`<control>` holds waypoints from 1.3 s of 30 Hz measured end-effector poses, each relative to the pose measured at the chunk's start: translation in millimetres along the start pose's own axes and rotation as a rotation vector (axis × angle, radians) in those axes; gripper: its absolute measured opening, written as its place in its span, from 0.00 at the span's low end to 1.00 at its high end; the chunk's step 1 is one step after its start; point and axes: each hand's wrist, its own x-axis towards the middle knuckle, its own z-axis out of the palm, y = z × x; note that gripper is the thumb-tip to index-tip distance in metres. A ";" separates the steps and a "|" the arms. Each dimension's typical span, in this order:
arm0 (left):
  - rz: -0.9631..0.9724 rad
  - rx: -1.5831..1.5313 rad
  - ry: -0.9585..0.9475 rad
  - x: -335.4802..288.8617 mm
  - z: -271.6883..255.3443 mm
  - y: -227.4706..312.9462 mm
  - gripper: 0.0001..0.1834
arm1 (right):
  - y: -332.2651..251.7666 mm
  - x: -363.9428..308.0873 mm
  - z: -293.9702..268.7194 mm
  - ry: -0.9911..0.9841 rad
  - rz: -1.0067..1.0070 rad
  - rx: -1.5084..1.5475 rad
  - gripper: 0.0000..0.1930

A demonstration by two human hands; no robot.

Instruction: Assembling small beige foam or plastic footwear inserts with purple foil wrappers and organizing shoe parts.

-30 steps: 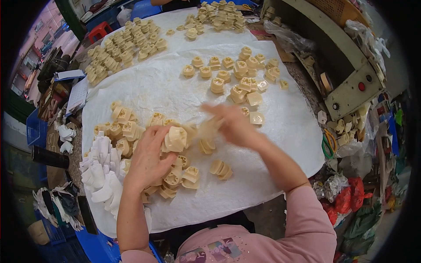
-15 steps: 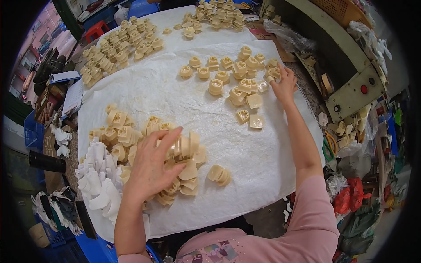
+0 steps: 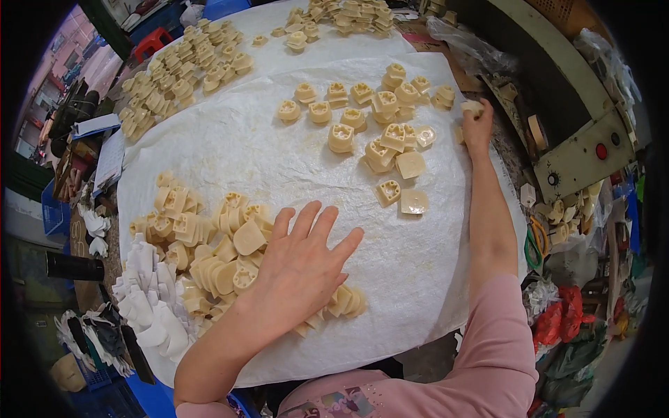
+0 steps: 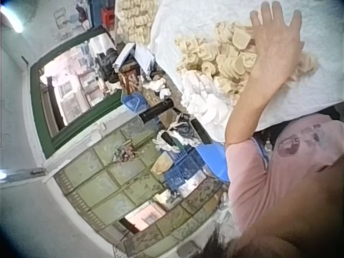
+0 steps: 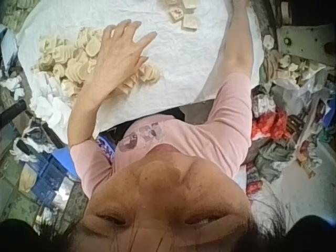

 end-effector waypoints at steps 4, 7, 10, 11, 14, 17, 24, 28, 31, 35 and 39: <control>0.036 0.002 -0.034 15.3 1.0 -3.3 0.31 | -15.7 2.2 7.4 0.061 0.087 0.032 0.30; 0.103 -0.096 -0.092 44.7 0.8 1.8 0.31 | -22.0 14.3 8.0 0.107 -0.042 0.030 0.31; 0.129 -0.096 -0.142 74.3 26.1 3.0 0.33 | -37.1 16.3 14.3 -0.153 -0.171 -0.092 0.37; 0.131 -0.096 -0.142 82.7 32.9 3.9 0.33 | -41.7 13.7 14.7 -0.152 -0.171 -0.093 0.37; 0.133 0.026 -0.142 97.4 52.0 4.5 0.35 | -58.8 1.9 12.2 -0.298 -0.238 -0.306 0.39; 0.124 -0.032 -0.125 102.8 70.3 2.8 0.36 | -64.2 7.9 20.2 -0.311 -0.217 -0.324 0.37; 0.214 0.057 -0.057 113.5 92.0 10.1 0.28 | -52.7 34.2 33.0 -0.317 -0.185 -0.309 0.35; 0.231 0.004 -0.138 121.8 86.3 10.4 0.25 | -41.8 26.0 25.8 -0.308 -0.146 -0.218 0.34; 0.223 -0.025 0.058 125.5 88.7 8.7 0.24 | -44.8 20.1 22.4 -0.298 -0.222 -0.259 0.33; 0.227 -0.052 0.051 134.6 93.2 -0.9 0.23 | -24.0 9.8 22.0 -0.233 -0.304 -0.251 0.30; 0.248 -0.028 0.153 136.5 107.6 -3.7 0.19 | -7.1 11.2 21.8 0.077 -0.217 -0.074 0.28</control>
